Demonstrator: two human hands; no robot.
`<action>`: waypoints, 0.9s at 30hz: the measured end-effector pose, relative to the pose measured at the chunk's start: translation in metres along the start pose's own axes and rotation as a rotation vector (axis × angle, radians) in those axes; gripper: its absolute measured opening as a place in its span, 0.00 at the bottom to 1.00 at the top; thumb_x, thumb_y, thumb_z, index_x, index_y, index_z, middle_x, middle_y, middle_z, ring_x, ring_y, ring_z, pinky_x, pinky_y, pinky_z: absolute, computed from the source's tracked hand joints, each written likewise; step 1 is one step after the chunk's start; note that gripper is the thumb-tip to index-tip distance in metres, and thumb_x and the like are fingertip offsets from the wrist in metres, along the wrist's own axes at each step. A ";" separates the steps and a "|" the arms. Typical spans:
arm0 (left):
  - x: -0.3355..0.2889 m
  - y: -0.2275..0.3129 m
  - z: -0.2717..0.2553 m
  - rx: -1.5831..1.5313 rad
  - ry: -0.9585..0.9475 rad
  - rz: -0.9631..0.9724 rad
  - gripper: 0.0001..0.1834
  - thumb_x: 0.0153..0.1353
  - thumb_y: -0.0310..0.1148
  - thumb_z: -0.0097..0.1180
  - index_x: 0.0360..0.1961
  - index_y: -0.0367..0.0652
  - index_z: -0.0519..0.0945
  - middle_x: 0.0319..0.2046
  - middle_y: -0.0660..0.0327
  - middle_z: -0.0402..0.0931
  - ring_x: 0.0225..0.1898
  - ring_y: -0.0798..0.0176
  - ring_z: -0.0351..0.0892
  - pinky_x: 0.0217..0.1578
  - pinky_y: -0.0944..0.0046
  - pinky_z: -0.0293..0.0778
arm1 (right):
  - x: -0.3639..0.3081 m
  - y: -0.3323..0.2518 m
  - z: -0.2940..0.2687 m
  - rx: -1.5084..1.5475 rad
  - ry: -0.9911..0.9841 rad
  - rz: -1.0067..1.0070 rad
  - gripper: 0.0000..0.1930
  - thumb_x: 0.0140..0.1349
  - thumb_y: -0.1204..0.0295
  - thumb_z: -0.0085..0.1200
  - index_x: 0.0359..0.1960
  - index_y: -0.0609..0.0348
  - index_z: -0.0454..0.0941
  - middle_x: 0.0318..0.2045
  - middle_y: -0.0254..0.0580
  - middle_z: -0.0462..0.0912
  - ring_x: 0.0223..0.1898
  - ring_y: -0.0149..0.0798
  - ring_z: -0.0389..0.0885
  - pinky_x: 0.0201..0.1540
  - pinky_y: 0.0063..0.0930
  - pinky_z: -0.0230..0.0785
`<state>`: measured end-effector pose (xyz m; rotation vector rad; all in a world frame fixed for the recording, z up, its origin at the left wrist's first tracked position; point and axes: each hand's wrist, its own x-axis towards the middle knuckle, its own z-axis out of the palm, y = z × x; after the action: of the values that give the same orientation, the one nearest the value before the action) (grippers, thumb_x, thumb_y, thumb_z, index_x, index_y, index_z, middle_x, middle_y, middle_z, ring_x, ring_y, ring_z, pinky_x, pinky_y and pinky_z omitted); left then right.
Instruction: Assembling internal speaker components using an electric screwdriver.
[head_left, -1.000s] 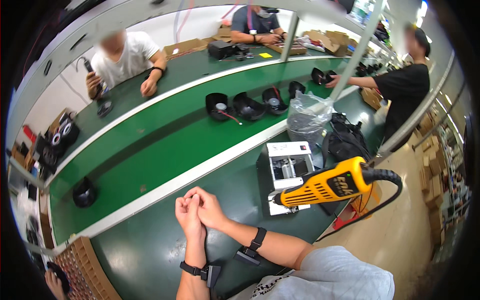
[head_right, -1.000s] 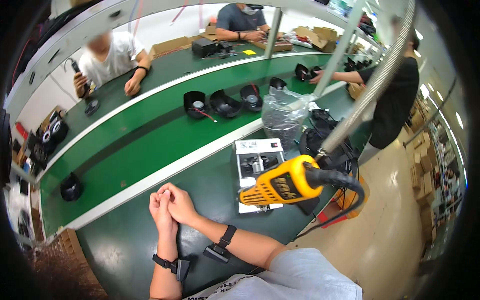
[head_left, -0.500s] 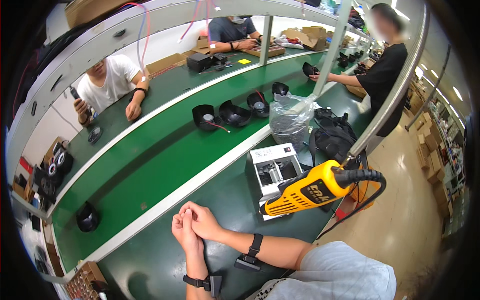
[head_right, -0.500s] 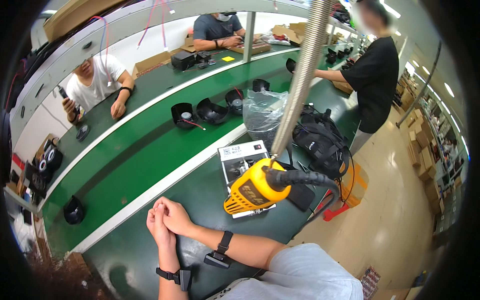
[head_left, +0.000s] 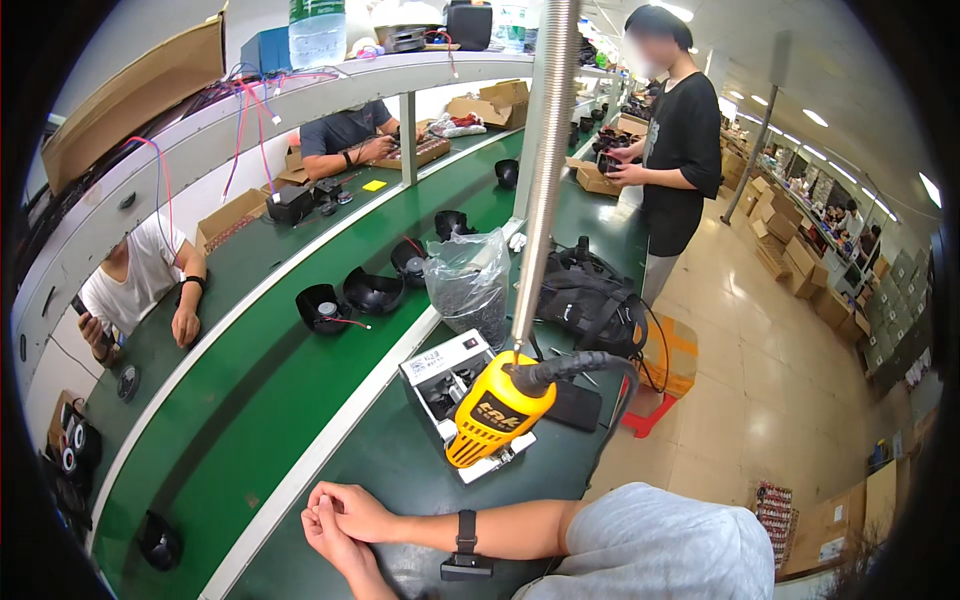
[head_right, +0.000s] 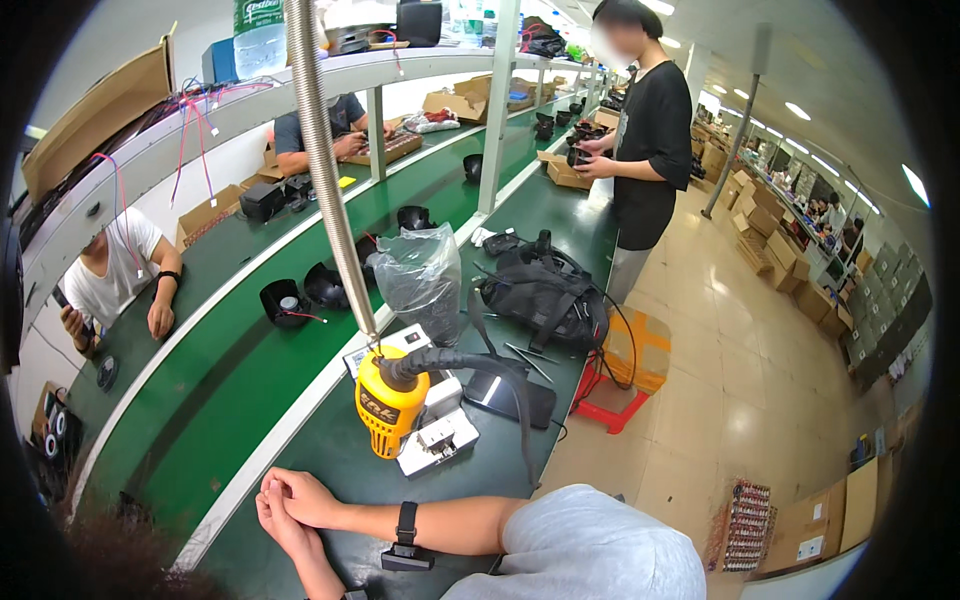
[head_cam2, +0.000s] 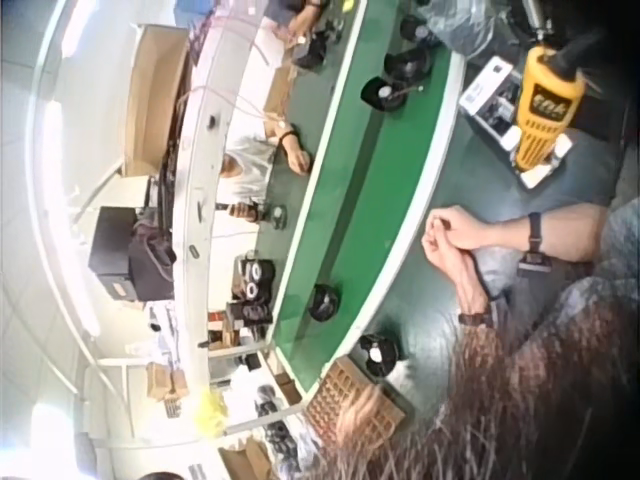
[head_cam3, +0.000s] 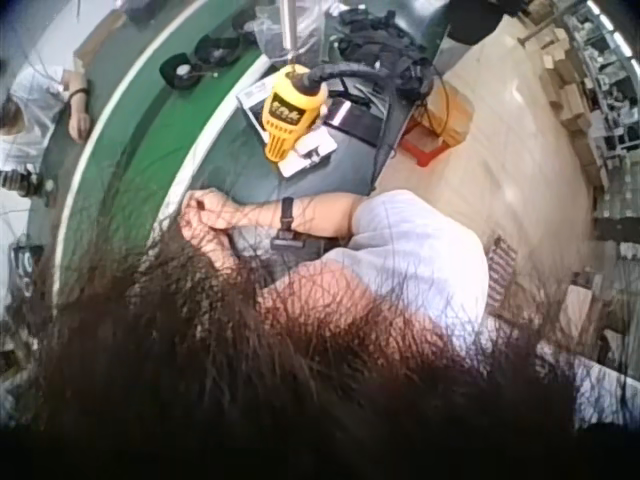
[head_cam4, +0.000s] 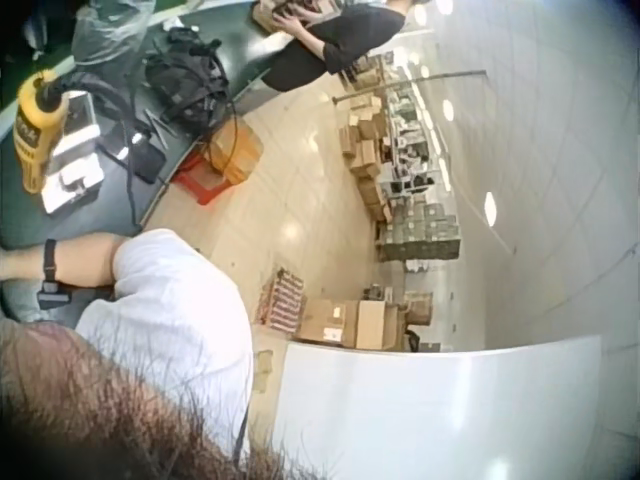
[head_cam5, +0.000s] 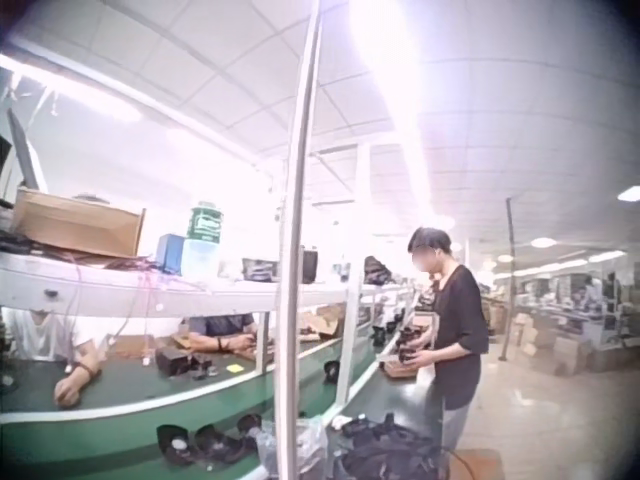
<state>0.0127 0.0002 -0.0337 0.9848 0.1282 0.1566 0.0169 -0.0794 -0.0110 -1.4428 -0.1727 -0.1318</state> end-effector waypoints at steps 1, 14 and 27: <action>0.001 -0.001 -0.002 0.000 -0.010 0.001 0.11 0.72 0.30 0.56 0.30 0.48 0.71 0.30 0.66 0.75 0.33 0.73 0.75 0.35 0.71 0.73 | 0.001 0.004 0.001 -0.001 0.007 -0.007 0.06 0.66 0.72 0.53 0.40 0.61 0.76 0.31 0.41 0.84 0.33 0.34 0.82 0.40 0.30 0.75; -0.009 0.007 0.013 0.072 0.094 0.008 0.08 0.72 0.30 0.55 0.34 0.41 0.73 0.34 0.61 0.76 0.36 0.66 0.76 0.37 0.66 0.76 | 0.001 0.006 -0.003 -0.052 -0.011 -0.033 0.07 0.65 0.70 0.54 0.38 0.62 0.76 0.31 0.42 0.84 0.33 0.37 0.83 0.40 0.31 0.75; -0.001 -0.001 -0.014 0.085 -0.008 -0.093 0.08 0.70 0.24 0.57 0.35 0.43 0.70 0.35 0.61 0.75 0.38 0.66 0.76 0.40 0.67 0.77 | 0.000 0.006 0.000 -0.056 -0.035 -0.062 0.05 0.66 0.75 0.52 0.39 0.63 0.76 0.31 0.40 0.84 0.34 0.31 0.83 0.40 0.27 0.76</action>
<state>0.0095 0.0111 -0.0423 1.0623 0.1742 0.0626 0.0179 -0.0789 -0.0171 -1.4967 -0.2439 -0.1636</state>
